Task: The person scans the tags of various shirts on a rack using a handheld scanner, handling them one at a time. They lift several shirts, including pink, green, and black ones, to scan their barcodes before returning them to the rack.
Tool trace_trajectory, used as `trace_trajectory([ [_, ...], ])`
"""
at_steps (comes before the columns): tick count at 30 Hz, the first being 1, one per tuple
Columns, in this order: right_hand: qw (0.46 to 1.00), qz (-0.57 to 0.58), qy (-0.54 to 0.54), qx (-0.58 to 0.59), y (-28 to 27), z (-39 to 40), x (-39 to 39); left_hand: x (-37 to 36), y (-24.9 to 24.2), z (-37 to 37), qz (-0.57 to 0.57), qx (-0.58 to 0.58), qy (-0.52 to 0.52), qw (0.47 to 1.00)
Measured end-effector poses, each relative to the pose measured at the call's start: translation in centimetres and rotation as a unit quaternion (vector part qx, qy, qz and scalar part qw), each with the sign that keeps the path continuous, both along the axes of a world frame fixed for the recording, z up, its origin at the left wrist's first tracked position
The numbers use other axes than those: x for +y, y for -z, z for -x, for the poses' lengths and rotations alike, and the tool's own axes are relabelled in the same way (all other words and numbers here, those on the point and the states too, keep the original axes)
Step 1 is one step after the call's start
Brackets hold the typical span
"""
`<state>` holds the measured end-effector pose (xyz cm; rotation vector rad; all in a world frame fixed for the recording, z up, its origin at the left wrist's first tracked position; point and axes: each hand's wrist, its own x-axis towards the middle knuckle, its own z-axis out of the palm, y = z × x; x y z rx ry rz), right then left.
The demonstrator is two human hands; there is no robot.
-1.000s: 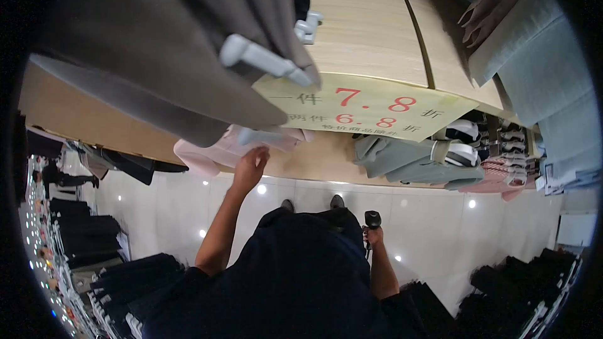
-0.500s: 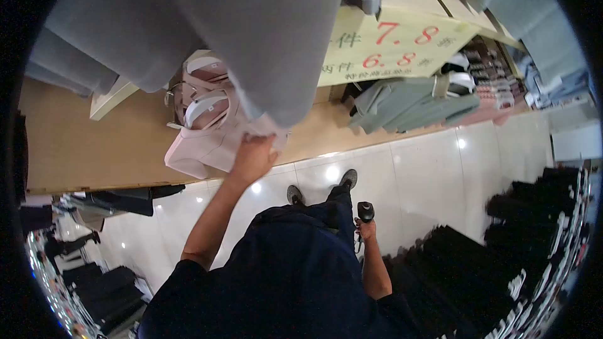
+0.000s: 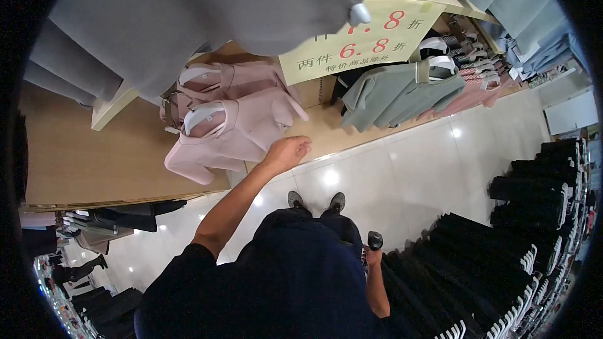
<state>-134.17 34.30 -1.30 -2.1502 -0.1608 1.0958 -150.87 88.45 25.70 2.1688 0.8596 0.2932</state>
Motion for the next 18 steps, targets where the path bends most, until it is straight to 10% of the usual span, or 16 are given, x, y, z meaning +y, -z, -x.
trace_trajectory([
  [7,0.997,0.025,-0.038,-0.066,0.2,-0.5,0.6,0.3,-7.6,8.1,-0.143,-0.293,-0.298,0.897],
  [14,0.984,-0.059,-0.086,-0.145,13.4,-4.5,-2.8,-0.3,10.4,16.5,0.038,0.012,-0.265,0.963],
  [18,0.999,-0.035,-0.035,0.01,-1.2,-5.2,5.3,-4.0,13.4,16.4,0.164,-0.021,-0.295,0.941],
])
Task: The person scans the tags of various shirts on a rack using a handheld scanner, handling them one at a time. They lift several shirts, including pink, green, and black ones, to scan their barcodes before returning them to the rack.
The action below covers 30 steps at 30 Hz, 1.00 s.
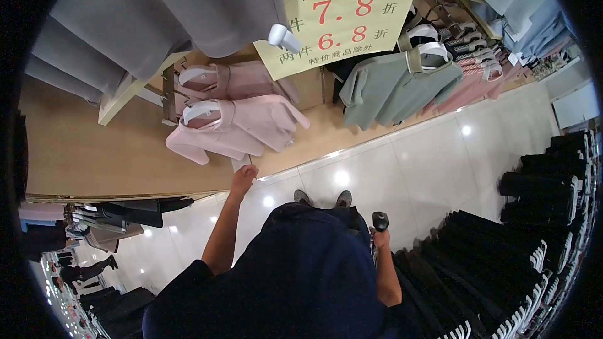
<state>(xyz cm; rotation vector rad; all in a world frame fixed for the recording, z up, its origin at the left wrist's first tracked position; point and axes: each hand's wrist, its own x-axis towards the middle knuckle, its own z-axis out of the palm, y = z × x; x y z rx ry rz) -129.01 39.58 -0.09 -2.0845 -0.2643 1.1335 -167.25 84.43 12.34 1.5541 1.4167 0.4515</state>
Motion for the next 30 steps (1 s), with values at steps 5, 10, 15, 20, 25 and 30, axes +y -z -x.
trace_trajectory([
  [5,0.992,0.009,0.115,0.055,-3.8,-0.6,2.3,3.7,1.4,3.2,-0.148,0.065,-0.057,0.985],
  [10,0.997,-0.039,0.07,0.001,-1.1,0.4,-1.1,6.4,-5.5,-1.3,-0.185,0.131,0.001,0.974],
  [15,0.997,0.052,0.013,-0.064,-0.5,2.7,-5.4,4.8,-11.2,-6.8,-0.301,-0.025,0.002,0.953],
  [20,0.993,0.094,0.001,-0.066,0.5,4.1,-8.2,6.0,-17.5,-5.3,-0.421,-0.176,-0.161,0.875],
  [25,0.993,0.103,-0.018,-0.064,0.9,3.6,-7.0,9.9,-19.8,0.5,-0.535,0.066,-0.186,0.822],
  [30,0.989,0.106,-0.069,-0.072,0.9,1.7,-3.9,12.5,-19.7,3.2,-0.351,0.25,-0.032,0.902],
])
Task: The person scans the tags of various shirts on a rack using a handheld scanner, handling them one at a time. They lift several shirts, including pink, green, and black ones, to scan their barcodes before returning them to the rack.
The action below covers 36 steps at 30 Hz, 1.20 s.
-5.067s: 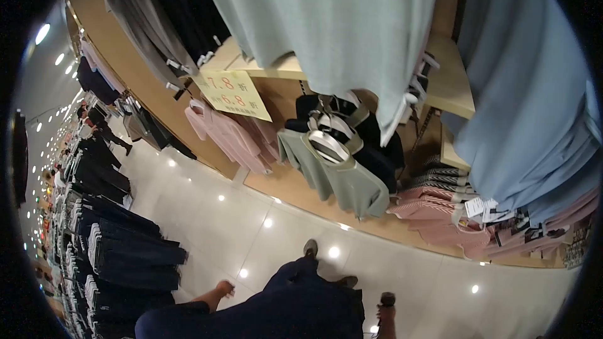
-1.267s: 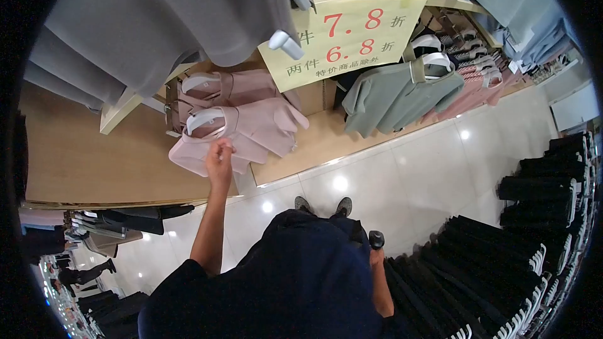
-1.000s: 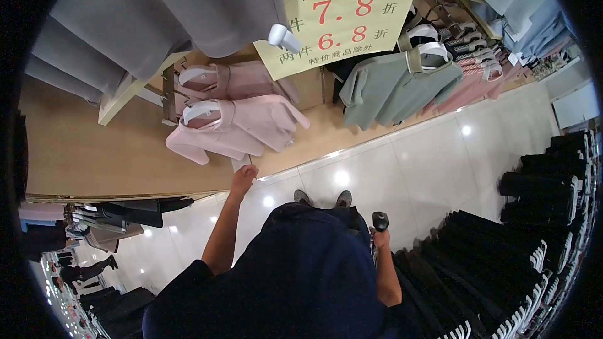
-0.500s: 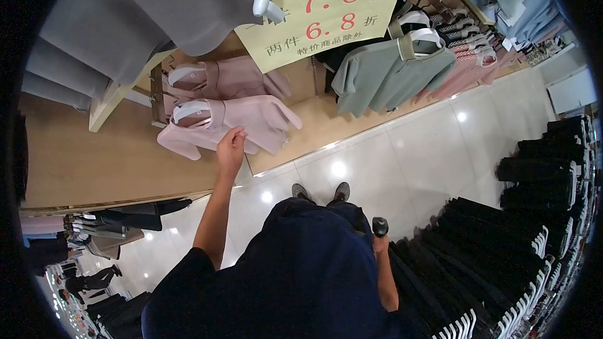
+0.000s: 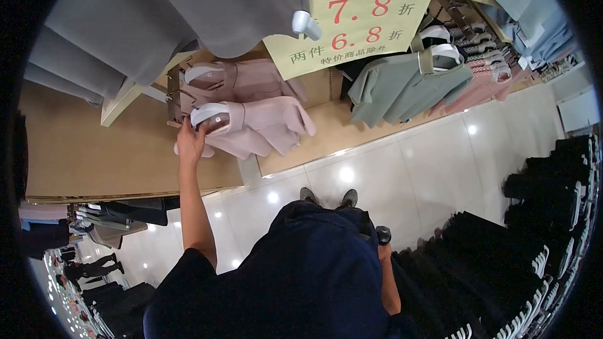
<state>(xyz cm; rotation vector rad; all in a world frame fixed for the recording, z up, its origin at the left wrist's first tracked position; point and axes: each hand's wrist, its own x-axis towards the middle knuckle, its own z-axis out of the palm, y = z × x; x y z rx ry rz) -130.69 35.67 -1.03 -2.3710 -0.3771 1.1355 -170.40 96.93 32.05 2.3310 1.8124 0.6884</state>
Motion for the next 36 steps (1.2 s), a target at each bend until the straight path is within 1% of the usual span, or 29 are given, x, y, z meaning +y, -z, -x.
trace_trajectory([
  [1,1.0,0.003,-0.014,-0.002,-0.2,-0.5,1.0,0.1,0.6,0.4,0.011,-0.02,-0.014,1.0],
  [4,0.999,0.009,-0.04,0.01,-2.7,-2.2,5.3,-0.6,1.7,-0.1,-0.039,-0.072,0.004,0.997],
  [5,0.999,0.0,-0.026,0.019,-3.7,-2.5,6.7,-1.2,1.2,-1.1,-0.044,-0.1,-0.016,0.994],
  [8,0.988,-0.094,0.106,0.062,-8.1,-2.0,10.9,-3.5,-1.5,-3.9,-0.028,-0.151,0.025,0.988],
  [11,0.982,-0.115,0.118,0.094,-5.3,-3.5,11.6,-6.2,-3.8,-7.3,-0.008,-0.212,0.081,0.974],
  [12,0.981,-0.123,0.114,0.099,-5.0,-3.9,11.9,-7.6,-5.3,-8.6,0.024,-0.204,0.091,0.975],
  [14,0.985,-0.096,0.096,0.106,-4.7,-5.1,12.8,-10.9,-8.5,-10.5,0.089,-0.179,0.113,0.973],
  [16,0.988,-0.085,0.071,0.106,-3.3,-6.6,13.6,-13.0,-9.9,-10.9,0.158,-0.251,0.127,0.947],
  [17,0.987,-0.09,0.074,0.107,-3.8,-7.1,14.2,-13.9,-10.6,-10.9,0.193,-0.283,0.131,0.93],
  [18,0.987,-0.096,0.076,0.108,-5.0,-7.5,15.1,-14.8,-11.5,-10.9,0.205,-0.316,0.121,0.918],
  [20,0.98,-0.118,0.094,0.133,-4.8,-9.0,16.0,-16.2,-13.4,-10.8,0.226,-0.379,0.098,0.892],
  [23,0.929,-0.186,0.223,0.228,-3.5,-10.8,16.9,-17.6,-15.2,-9.7,0.192,-0.421,0.076,0.883],
  [24,0.914,-0.194,0.242,0.261,-2.1,-11.7,16.9,-17.8,-15.5,-8.8,0.187,-0.437,0.069,0.877],
  [26,0.822,-0.242,0.347,0.381,5.5,-13.0,15.0,-18.8,-16.7,-8.6,0.127,-0.452,0.078,0.879],
  [27,0.795,-0.286,0.349,0.405,0.6,-12.8,15.6,-19.2,-17.2,-8.4,0.119,-0.454,0.083,0.879],
  [28,0.857,-0.274,0.264,0.347,-4.6,-12.3,17.0,-19.4,-17.7,-8.0,0.11,-0.457,0.086,0.878],
  [29,0.825,-0.247,0.323,0.392,-2.4,-12.9,17.2,-19.8,-18.2,-7.8,0.101,-0.461,0.094,0.877],
  [30,0.787,-0.218,0.378,0.435,1.0,-13.6,17.0,-20.2,-18.9,-8.0,0.1,-0.464,0.088,0.876],
  [31,0.712,-0.284,0.404,0.5,1.9,-13.9,16.9,-20.6,-19.5,-8.1,0.1,-0.466,0.082,0.875],
  [32,0.688,-0.349,0.397,0.496,3.3,-14.0,16.9,-20.9,-20.0,-8.2,0.1,-0.468,0.075,0.875],
  [33,0.668,-0.375,0.416,0.489,0.6,-13.9,17.7,-21.0,-20.0,-8.1,0.099,-0.468,0.076,0.875],
  [34,0.648,-0.401,0.434,0.481,-5.3,-13.8,19.0,-21.0,-20.0,-7.7,0.101,-0.462,0.075,0.878],
  [35,0.639,-0.398,0.437,0.492,-8.5,-13.8,19.6,-20.9,-19.8,-7.3,0.102,-0.458,0.074,0.88],
  [36,0.633,-0.428,0.377,0.523,-6.4,-14.6,19.5,-20.9,-19.5,-7.0,0.103,-0.456,0.075,0.881],
])
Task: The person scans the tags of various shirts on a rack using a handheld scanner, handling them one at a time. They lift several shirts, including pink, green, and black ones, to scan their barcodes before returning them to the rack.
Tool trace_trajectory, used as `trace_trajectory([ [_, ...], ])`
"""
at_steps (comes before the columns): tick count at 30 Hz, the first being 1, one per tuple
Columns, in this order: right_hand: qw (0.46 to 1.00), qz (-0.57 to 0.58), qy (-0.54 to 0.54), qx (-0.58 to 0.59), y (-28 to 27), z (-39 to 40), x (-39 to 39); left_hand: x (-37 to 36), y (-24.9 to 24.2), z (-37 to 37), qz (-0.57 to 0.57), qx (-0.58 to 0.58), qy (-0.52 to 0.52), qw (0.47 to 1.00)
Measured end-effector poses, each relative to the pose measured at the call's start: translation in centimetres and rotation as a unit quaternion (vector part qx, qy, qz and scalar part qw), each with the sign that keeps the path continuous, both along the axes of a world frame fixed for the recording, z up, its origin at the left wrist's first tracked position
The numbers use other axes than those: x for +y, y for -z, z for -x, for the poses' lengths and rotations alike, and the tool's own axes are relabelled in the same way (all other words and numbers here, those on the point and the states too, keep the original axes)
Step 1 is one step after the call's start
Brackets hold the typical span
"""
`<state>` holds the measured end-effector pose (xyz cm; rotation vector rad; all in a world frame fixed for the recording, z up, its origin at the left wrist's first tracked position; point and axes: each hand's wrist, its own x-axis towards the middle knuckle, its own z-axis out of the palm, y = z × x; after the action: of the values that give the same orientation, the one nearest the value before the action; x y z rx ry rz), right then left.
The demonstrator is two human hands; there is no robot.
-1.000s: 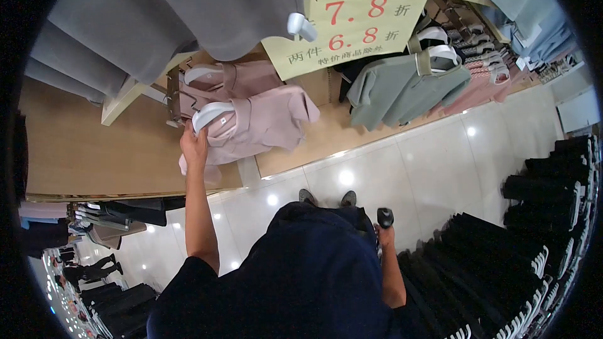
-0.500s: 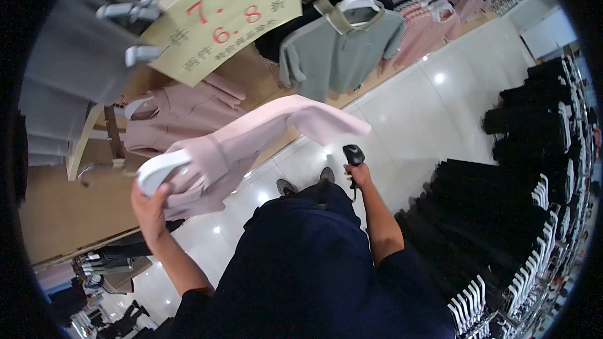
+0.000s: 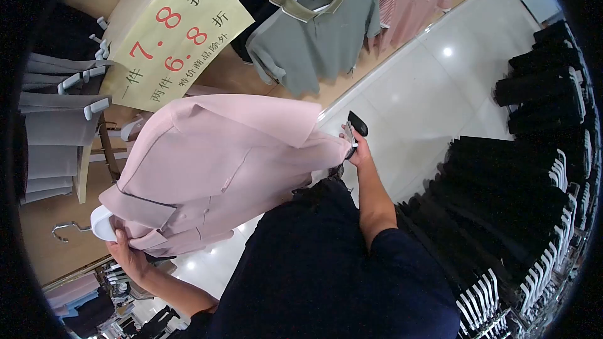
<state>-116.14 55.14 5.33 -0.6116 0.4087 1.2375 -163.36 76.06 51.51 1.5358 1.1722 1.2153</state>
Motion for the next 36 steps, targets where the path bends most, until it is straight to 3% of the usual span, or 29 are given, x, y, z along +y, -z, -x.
trace_trajectory([
  [2,0.989,-0.13,-0.064,-0.031,4.8,-1.9,-0.5,0.2,1.2,-0.1,0.01,0.03,-0.015,0.999],
  [6,0.984,0.081,0.003,-0.157,-3.0,-1.6,1.5,0.9,5.0,-0.8,0.046,0.108,-0.035,0.992],
  [10,0.961,0.11,0.056,-0.249,-10.7,1.0,2.5,1.0,12.4,1.2,0.11,0.125,-0.011,0.986],
  [12,0.944,0.118,0.044,-0.306,-14.7,4.0,3.5,-0.9,14.8,-0.2,0.144,0.06,0.029,0.987],
  [14,0.931,0.109,0.01,-0.348,-19.2,8.6,4.8,-1.4,19.7,1.2,0.167,0.132,0.072,0.974],
  [16,0.902,0.076,-0.027,-0.423,-21.6,13.5,6.4,-3.7,20.2,-1.3,0.076,0.095,0.11,0.987],
  [18,0.884,0.063,-0.082,-0.456,-23.6,18.4,8.1,-5.0,18.9,-2.7,0.091,0.054,0.131,0.986],
  [21,0.848,0.022,-0.18,-0.499,-23.9,24.9,10.0,-4.9,21.1,0.4,0.246,0.008,0.268,0.931],
  [22,0.842,0.006,-0.191,-0.505,-24.4,27.0,10.4,-4.6,21.9,1.5,0.238,0.052,0.333,0.911],
  [25,0.757,0.022,-0.231,-0.611,-25.7,31.5,10.8,-5.1,22.3,3.2,0.257,0.045,0.301,0.917],
  [28,0.758,0.027,-0.227,-0.61,-24.4,33.2,10.8,-4.2,22.9,5.3,0.241,0.042,0.216,0.945],
  [29,0.741,0.002,-0.174,-0.648,-23.8,33.8,10.7,-3.8,23.0,5.9,0.22,0.037,0.183,0.957],
  [32,0.75,0.064,-0.387,-0.532,-25.6,34.3,9.8,-2.6,25.0,7.5,0.168,0.028,0.115,0.979],
  [33,0.772,0.011,-0.387,-0.505,-25.1,35.1,9.6,-2.3,25.3,7.6,0.159,0.021,0.101,0.982],
  [36,0.755,-0.018,-0.439,-0.487,-24.8,36.1,9.3,-1.8,25.7,7.7,0.158,0.007,0.066,0.985],
])
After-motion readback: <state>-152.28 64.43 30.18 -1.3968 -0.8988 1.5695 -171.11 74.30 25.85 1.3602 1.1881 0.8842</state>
